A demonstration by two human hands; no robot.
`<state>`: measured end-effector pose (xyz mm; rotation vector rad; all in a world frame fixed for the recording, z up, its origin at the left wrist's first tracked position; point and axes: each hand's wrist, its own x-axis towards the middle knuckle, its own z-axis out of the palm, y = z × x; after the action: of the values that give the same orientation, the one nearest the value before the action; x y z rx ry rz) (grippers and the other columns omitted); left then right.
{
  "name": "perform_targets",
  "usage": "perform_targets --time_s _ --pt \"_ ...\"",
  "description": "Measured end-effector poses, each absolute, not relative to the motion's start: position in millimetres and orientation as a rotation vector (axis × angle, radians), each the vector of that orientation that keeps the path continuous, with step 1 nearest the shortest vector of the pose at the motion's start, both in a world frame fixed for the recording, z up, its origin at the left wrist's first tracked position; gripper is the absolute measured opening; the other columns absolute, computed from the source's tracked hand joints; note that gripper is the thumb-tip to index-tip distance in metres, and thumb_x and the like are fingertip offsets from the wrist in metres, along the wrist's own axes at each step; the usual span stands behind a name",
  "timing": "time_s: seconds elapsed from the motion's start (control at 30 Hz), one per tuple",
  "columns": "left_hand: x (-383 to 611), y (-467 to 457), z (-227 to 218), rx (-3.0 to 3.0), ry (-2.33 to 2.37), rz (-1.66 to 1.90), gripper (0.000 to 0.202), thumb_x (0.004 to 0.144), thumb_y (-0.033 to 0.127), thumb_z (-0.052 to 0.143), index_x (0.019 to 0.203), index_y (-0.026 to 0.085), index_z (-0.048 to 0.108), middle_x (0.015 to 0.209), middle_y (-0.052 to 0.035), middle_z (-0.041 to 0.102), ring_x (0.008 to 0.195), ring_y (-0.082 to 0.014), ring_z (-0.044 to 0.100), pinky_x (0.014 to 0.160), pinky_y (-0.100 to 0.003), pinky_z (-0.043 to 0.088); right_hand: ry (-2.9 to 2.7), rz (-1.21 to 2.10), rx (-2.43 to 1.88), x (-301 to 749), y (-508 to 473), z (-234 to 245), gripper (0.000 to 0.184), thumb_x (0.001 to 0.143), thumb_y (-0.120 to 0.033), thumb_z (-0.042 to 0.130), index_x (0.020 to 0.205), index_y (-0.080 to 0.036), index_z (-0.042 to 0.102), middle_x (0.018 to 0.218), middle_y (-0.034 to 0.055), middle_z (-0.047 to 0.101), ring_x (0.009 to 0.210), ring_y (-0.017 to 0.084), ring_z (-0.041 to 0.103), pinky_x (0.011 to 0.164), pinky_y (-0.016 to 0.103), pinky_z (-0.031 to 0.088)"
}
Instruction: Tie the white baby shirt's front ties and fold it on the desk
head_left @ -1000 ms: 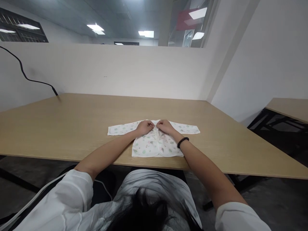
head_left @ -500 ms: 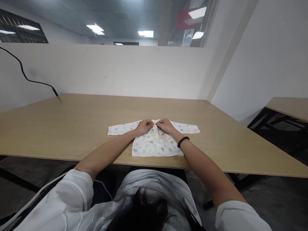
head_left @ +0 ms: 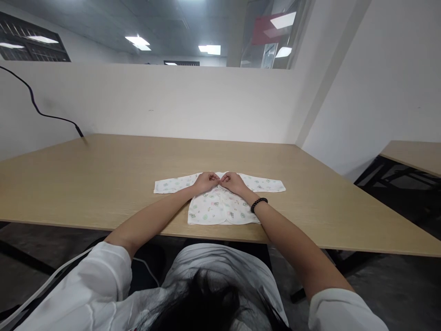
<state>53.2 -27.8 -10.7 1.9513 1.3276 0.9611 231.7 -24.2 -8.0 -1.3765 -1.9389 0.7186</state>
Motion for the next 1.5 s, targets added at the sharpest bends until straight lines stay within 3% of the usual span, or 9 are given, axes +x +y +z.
perform_targets --time_s 0.33,0.67,0.87,1.13,1.2,1.33,1.5 --pt "53 -28 -10 1.905 1.393 0.942 0.012 0.071 0.026 0.066 0.076 0.016 0.071 0.078 -0.0036 0.073 0.075 -0.0180 0.067 0.064 -0.026 0.048 -1.957 0.648 -1.449 228 -27 -3 0.008 0.070 -0.018 0.061 0.073 -0.017 0.068 0.066 -0.0003 0.066 0.061 0.012 0.056 0.058 0.021 0.037" --pt "57 -33 -6 2.015 1.467 0.901 0.012 0.071 0.019 0.068 0.084 0.018 0.065 0.083 -0.0024 0.072 0.077 -0.0176 0.065 0.068 -0.027 0.049 -1.990 0.785 -1.409 232 -25 3 0.012 0.071 -0.020 0.052 0.062 -0.017 0.059 0.051 -0.0047 0.048 0.050 0.010 0.042 0.050 0.023 0.030" --pt "55 -35 -8 2.156 1.423 0.918 0.017 0.075 0.019 0.062 0.092 0.020 0.067 0.085 -0.0014 0.070 0.078 -0.0180 0.064 0.072 -0.028 0.049 -1.972 0.676 -1.455 235 -27 4 0.008 0.071 -0.020 0.060 0.070 -0.016 0.066 0.059 -0.0021 0.059 0.056 0.011 0.050 0.055 0.022 0.035" --pt "53 -33 -3 2.373 1.384 0.787 0.019 0.082 0.026 0.056 0.090 0.017 0.072 0.088 -0.0080 0.070 0.083 -0.0232 0.063 0.077 -0.032 0.049 -2.081 0.608 -1.365 239 -33 12 0.011 0.073 -0.020 0.059 0.075 -0.017 0.070 0.062 -0.0015 0.062 0.061 0.013 0.054 0.059 0.022 0.038" --pt "51 -33 -3 2.396 1.380 0.774 0.019 0.081 0.025 0.056 0.091 0.017 0.072 0.089 -0.0085 0.070 0.085 -0.0237 0.063 0.077 -0.033 0.049 -2.086 0.626 -1.394 239 -38 16 0.012 0.074 -0.028 0.064 0.069 -0.017 0.066 0.060 -0.0013 0.061 0.059 0.013 0.053 0.055 0.022 0.036" --pt "49 -32 -5 2.436 1.337 0.779 0.026 0.079 0.016 0.053 0.097 0.018 0.071 0.092 -0.0077 0.070 0.086 -0.0231 0.064 0.078 -0.032 0.049 -2.267 0.607 -1.452 235 -51 23 0.036 0.067 -0.044 0.073 0.054 -0.020 0.050 0.051 -0.0033 0.049 0.050 0.011 0.043 0.049 0.025 0.028" --pt "47 -30 -8 2.522 1.261 0.763 0.034 0.082 0.014 0.050 0.108 0.020 0.071 0.091 -0.0066 0.069 0.090 -0.0226 0.063 0.082 -0.032 0.048 -2.415 0.587 -1.457 235 -56 27 0.035 0.065 -0.033 0.070 0.049 -0.021 0.042 0.049 -0.0039 0.043 0.050 0.011 0.039 0.049 0.026 0.025"
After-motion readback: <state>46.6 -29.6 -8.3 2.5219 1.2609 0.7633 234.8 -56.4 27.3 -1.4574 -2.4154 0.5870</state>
